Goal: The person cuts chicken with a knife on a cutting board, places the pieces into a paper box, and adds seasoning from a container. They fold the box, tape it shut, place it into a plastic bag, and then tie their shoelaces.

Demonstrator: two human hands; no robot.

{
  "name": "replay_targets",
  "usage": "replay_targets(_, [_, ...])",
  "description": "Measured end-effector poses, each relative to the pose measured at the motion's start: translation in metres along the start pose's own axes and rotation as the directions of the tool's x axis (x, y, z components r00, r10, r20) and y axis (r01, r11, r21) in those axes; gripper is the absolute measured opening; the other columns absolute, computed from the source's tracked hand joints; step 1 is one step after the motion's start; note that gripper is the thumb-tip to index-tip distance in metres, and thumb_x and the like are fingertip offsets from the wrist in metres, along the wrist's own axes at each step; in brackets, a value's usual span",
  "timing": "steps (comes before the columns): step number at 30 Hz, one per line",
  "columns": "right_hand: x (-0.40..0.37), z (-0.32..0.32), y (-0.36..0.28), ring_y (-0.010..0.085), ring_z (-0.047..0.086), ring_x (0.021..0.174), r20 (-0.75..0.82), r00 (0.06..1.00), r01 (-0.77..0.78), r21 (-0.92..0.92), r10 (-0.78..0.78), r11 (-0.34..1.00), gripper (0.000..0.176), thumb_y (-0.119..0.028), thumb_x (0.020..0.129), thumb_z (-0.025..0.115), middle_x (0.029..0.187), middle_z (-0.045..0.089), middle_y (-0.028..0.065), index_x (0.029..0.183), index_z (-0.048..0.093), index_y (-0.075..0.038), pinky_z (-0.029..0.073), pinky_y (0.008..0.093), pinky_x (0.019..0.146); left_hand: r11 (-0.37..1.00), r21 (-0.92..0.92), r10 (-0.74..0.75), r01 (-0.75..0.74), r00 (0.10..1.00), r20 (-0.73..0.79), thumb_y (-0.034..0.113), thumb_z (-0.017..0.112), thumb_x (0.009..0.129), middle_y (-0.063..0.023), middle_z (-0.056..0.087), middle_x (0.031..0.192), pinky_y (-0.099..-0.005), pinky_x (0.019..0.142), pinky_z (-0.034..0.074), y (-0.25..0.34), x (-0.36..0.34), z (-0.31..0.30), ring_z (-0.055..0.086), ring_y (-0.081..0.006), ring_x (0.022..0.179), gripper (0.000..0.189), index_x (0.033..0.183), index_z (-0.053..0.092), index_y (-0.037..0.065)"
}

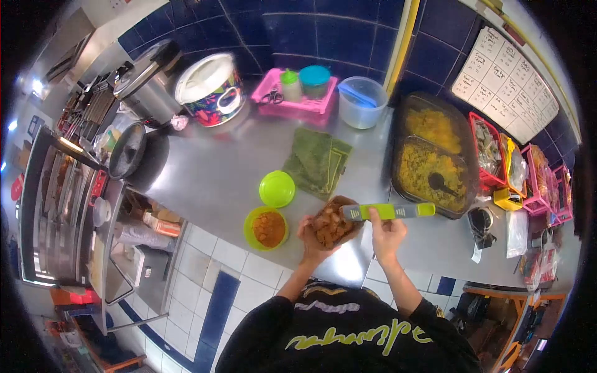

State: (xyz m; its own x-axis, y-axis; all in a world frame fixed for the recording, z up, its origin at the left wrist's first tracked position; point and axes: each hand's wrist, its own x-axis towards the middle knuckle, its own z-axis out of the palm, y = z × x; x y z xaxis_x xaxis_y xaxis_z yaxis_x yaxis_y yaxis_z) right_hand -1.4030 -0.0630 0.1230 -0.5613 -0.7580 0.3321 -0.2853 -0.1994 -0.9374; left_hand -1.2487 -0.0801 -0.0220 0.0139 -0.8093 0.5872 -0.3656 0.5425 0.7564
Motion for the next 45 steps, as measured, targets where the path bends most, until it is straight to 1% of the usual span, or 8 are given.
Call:
replay_targets(8, [-0.004,-0.009,-0.001,0.0064,0.050,0.056,0.069,0.979,0.204,-0.201,-0.194,0.958,0.011,-0.004,0.076,0.071,0.069,0.064,0.0034,0.083,0.066,0.003,0.038,0.0196,0.048,0.983,0.182,-0.006,0.005,1.000,0.007,0.022,0.088,0.041,-0.0181,0.027,0.123,-0.0438,0.100,0.031,0.010,0.005,-0.007,0.031,-0.0341,0.118,0.112,0.126,0.019,0.001])
replay_targets(10, [-0.001,-0.007,0.003,0.0077,0.052,0.056,0.011,0.908,0.415,-0.162,-0.419,0.895,0.011,-0.004,0.075,0.072,0.067,0.064,0.0038,0.083,0.067,0.002,0.038,0.0218,0.048,0.995,0.099,-0.014,-0.005,0.982,0.191,0.023,0.088,0.041,-0.0176,0.027,0.124,-0.0439,0.101,0.029,0.003,0.006,-0.010,0.029,-0.0339,0.119,0.111,0.127,0.021,0.001])
replay_targets(28, [-0.013,-0.012,-0.013,0.0197,0.065,0.066,0.233,0.904,0.407,-0.209,-0.359,0.889,0.014,-0.004,0.070,0.073,0.079,0.067,0.0087,0.082,0.066,-0.006,0.051,0.0254,0.059,0.980,0.195,-0.077,0.049,0.987,0.139,0.022,0.088,0.043,-0.0164,0.028,0.122,-0.0450,0.097,0.030,0.010,0.000,-0.008,0.035,-0.0332,0.115,0.108,0.125,0.020,0.001])
replay_targets(30, [-0.010,-0.011,-0.015,0.0202,0.065,0.069,0.226,0.848,0.518,-0.170,-0.479,0.838,0.012,0.001,0.072,0.071,0.080,0.066,0.0122,0.082,0.065,0.000,0.050,0.0268,0.062,0.992,-0.063,0.101,-0.109,0.987,-0.122,0.022,0.087,0.044,-0.0164,0.029,0.121,-0.0429,0.099,0.029,0.007,0.008,0.002,0.033,-0.0326,0.116,0.105,0.124,0.023,0.001])
replay_targets(31, [-0.010,-0.013,-0.016,0.0213,0.064,0.068,0.240,0.823,0.556,-0.159,-0.515,0.816,0.013,0.002,0.072,0.071,0.080,0.066,0.0118,0.083,0.065,0.000,0.050,0.0271,0.063,0.973,0.128,-0.215,0.192,0.955,0.206,0.022,0.087,0.043,-0.0167,0.028,0.122,-0.0411,0.101,0.027,0.001,0.006,-0.008,0.029,-0.0324,0.118,0.106,0.124,0.023,-0.001])
replay_targets(35, [-0.006,-0.009,-0.006,0.0220,0.064,0.068,0.250,0.899,0.409,-0.177,-0.361,0.895,0.014,0.002,0.072,0.070,0.080,0.066,0.0121,0.084,0.064,0.001,0.050,0.0278,0.064,0.978,0.207,-0.048,0.006,0.979,0.197,0.020,0.087,0.042,-0.0162,0.026,0.123,-0.0400,0.102,0.026,0.000,0.024,-0.005,0.027,-0.0325,0.119,0.108,0.125,0.022,-0.002])
replay_targets(42, [-0.015,-0.006,0.014,0.0171,0.062,0.074,0.130,0.915,0.386,-0.009,-0.381,0.923,0.011,0.000,0.077,0.068,0.084,0.065,0.0107,0.087,0.064,0.002,0.050,0.0277,0.067,0.992,-0.123,-0.022,0.018,0.999,-0.033,0.020,0.085,0.049,-0.0093,0.046,0.116,-0.0423,0.101,0.029,0.013,0.018,-0.004,0.040,-0.0240,0.116,0.100,0.127,0.026,0.002])
replay_targets(45, [-0.004,0.000,0.002,0.0163,0.062,0.077,-0.030,0.955,-0.268,0.346,0.296,0.899,0.016,-0.014,0.087,0.061,0.087,0.063,0.0078,0.095,0.059,-0.001,0.053,0.0322,0.072,0.988,-0.147,0.023,-0.043,0.990,-0.136,0.025,0.087,0.044,-0.0100,0.043,0.115,-0.0398,0.098,0.033,0.016,0.031,0.002,0.038,-0.0249,0.116,0.101,0.124,0.028,0.001])
